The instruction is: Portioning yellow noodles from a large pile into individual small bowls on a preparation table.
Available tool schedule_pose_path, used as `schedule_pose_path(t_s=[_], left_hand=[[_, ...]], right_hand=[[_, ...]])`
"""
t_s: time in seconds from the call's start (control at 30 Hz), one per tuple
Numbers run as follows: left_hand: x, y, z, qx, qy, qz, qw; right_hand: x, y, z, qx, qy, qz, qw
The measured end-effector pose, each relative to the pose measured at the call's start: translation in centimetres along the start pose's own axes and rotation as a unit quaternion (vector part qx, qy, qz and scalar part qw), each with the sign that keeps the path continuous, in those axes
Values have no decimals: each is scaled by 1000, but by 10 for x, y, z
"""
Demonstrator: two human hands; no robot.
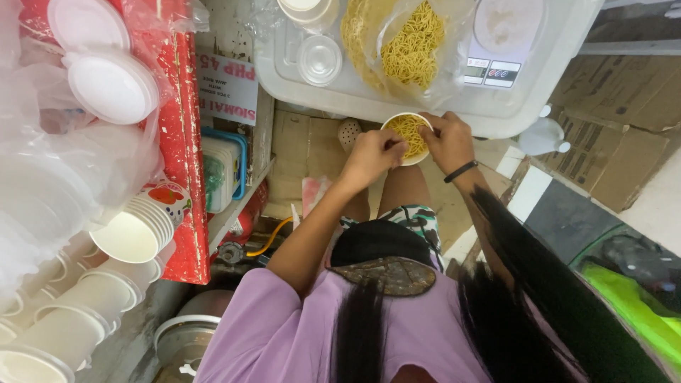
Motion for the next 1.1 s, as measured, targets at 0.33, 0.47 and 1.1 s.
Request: schedule_pose_path(t_s=[0.33,0.47,1.1], left_hand=[[-67,-44,29,-171,141,29,975],[-29,-49,26,-180,109,11,978],[-20,-36,34,-154,83,4,985]], right_hand=[[-78,-40,-14,-122,124,-194,965],[-154,-61,-63,-202,276,-264,902],[-43,69,-128,-109,1,-248,963]])
Point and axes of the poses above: each hand's wrist, its own z-axis away from the middle knuckle, its own y-axis out of the palm, x = y × z, the point moved 8 cm from there along -z, towards the middle knuckle, and after that the axes turned 5 degrees about -x, right-handed, at the moved point
